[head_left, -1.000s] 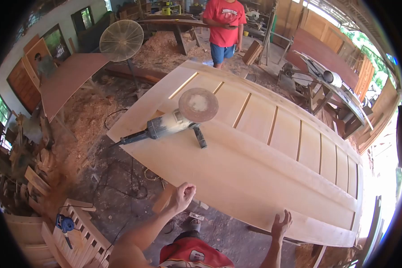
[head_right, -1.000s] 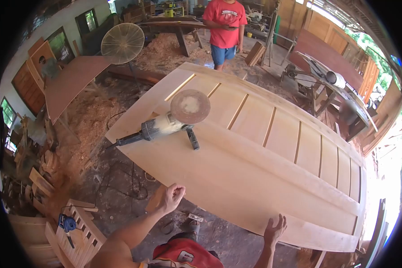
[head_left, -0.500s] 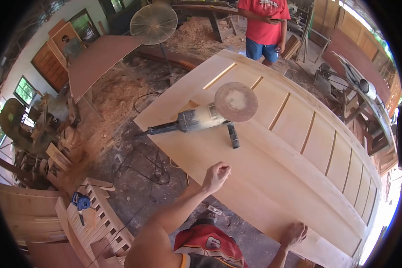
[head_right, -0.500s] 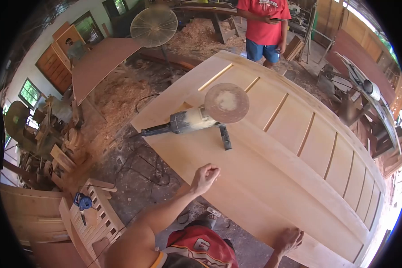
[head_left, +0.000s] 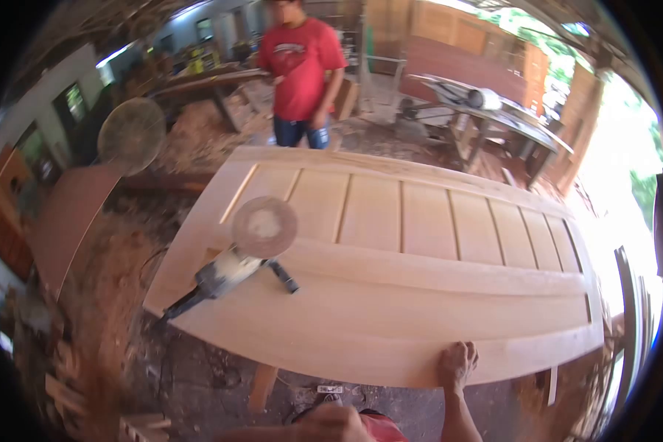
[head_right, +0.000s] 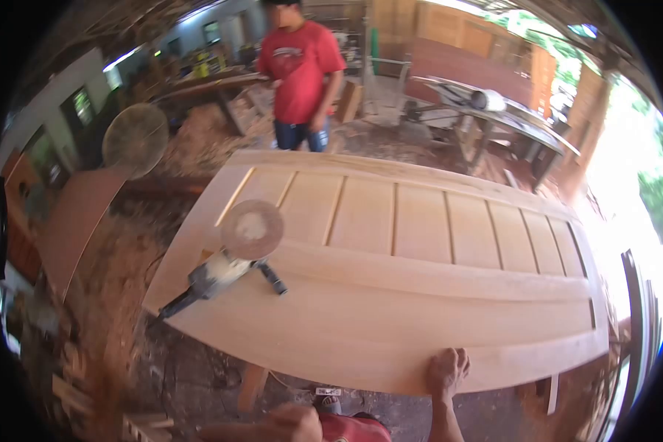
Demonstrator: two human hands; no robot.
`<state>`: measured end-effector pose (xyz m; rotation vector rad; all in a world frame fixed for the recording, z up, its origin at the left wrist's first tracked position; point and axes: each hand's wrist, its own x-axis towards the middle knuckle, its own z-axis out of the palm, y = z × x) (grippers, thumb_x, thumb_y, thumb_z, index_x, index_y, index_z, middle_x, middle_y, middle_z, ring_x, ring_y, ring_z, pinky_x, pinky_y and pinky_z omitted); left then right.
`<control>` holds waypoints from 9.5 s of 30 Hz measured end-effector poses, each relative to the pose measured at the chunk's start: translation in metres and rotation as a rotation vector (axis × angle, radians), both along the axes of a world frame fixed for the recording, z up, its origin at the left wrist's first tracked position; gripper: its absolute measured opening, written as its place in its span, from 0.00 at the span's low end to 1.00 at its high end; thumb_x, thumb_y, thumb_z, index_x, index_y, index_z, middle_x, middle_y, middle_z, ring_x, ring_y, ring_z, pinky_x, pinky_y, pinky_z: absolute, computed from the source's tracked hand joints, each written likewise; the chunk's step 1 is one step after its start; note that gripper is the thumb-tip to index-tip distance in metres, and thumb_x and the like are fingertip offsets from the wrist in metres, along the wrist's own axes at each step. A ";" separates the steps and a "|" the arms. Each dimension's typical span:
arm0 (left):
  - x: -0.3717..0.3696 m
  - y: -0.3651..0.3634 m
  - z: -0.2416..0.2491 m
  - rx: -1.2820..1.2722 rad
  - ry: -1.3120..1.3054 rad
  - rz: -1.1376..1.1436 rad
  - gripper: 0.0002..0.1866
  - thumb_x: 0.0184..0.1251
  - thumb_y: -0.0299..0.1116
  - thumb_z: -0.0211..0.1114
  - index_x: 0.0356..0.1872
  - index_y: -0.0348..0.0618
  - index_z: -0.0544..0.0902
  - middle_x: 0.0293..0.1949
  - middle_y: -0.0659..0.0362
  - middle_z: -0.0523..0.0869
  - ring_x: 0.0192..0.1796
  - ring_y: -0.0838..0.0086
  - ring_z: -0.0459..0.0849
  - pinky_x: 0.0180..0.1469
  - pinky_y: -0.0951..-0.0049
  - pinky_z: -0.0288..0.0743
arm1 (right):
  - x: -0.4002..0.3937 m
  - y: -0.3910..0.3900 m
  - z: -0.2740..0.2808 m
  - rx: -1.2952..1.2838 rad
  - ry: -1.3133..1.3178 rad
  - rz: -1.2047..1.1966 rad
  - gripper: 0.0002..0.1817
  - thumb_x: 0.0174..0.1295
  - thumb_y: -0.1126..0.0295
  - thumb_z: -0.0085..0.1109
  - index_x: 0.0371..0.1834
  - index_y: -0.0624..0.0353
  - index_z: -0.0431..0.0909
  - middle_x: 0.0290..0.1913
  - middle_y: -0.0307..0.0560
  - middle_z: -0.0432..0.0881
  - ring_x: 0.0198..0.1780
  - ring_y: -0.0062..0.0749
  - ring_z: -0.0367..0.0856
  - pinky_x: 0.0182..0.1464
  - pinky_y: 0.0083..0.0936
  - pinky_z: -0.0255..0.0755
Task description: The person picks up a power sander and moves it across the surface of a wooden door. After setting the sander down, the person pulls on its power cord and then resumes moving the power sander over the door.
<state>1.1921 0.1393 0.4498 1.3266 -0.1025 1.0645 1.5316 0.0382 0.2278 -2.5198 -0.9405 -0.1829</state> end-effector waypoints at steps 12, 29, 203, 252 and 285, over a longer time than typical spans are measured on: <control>-0.015 0.016 0.060 0.101 0.070 -0.099 0.11 0.70 0.36 0.69 0.32 0.39 0.86 0.32 0.57 0.85 0.32 0.74 0.82 0.34 0.73 0.75 | -0.005 -0.001 0.008 0.016 0.014 -0.022 0.22 0.60 0.59 0.66 0.55 0.54 0.79 0.65 0.55 0.73 0.69 0.58 0.66 0.71 0.52 0.60; -0.079 0.008 0.123 0.213 0.087 0.243 0.14 0.71 0.41 0.71 0.34 0.40 0.90 0.36 0.57 0.87 0.34 0.74 0.83 0.36 0.75 0.75 | 0.009 -0.011 -0.022 0.032 -0.069 0.030 0.20 0.62 0.60 0.64 0.55 0.55 0.77 0.65 0.57 0.73 0.67 0.58 0.68 0.69 0.53 0.62; -0.026 -0.137 0.314 1.483 -0.059 0.873 0.17 0.80 0.42 0.55 0.53 0.36 0.78 0.42 0.57 0.80 0.42 0.71 0.77 0.46 0.71 0.71 | 0.010 -0.168 0.510 0.616 -0.840 1.129 0.36 0.67 0.42 0.54 0.63 0.64 0.72 0.60 0.55 0.77 0.62 0.39 0.76 0.65 0.34 0.68; -0.151 0.031 -0.295 -0.485 1.232 1.588 0.15 0.68 0.42 0.67 0.37 0.37 0.88 0.32 0.46 0.90 0.38 0.51 0.90 0.39 0.57 0.80 | 0.100 -0.057 -0.046 -0.011 -0.059 -0.122 0.27 0.69 0.53 0.60 0.63 0.61 0.76 0.67 0.58 0.73 0.69 0.57 0.67 0.70 0.50 0.63; -0.159 0.036 -0.331 -0.324 1.136 1.553 0.15 0.68 0.37 0.68 0.47 0.35 0.90 0.42 0.45 0.92 0.46 0.56 0.91 0.48 0.61 0.84 | 0.078 -0.051 -0.022 0.098 0.023 -0.197 0.32 0.57 0.52 0.69 0.61 0.61 0.75 0.67 0.57 0.72 0.70 0.59 0.64 0.71 0.53 0.61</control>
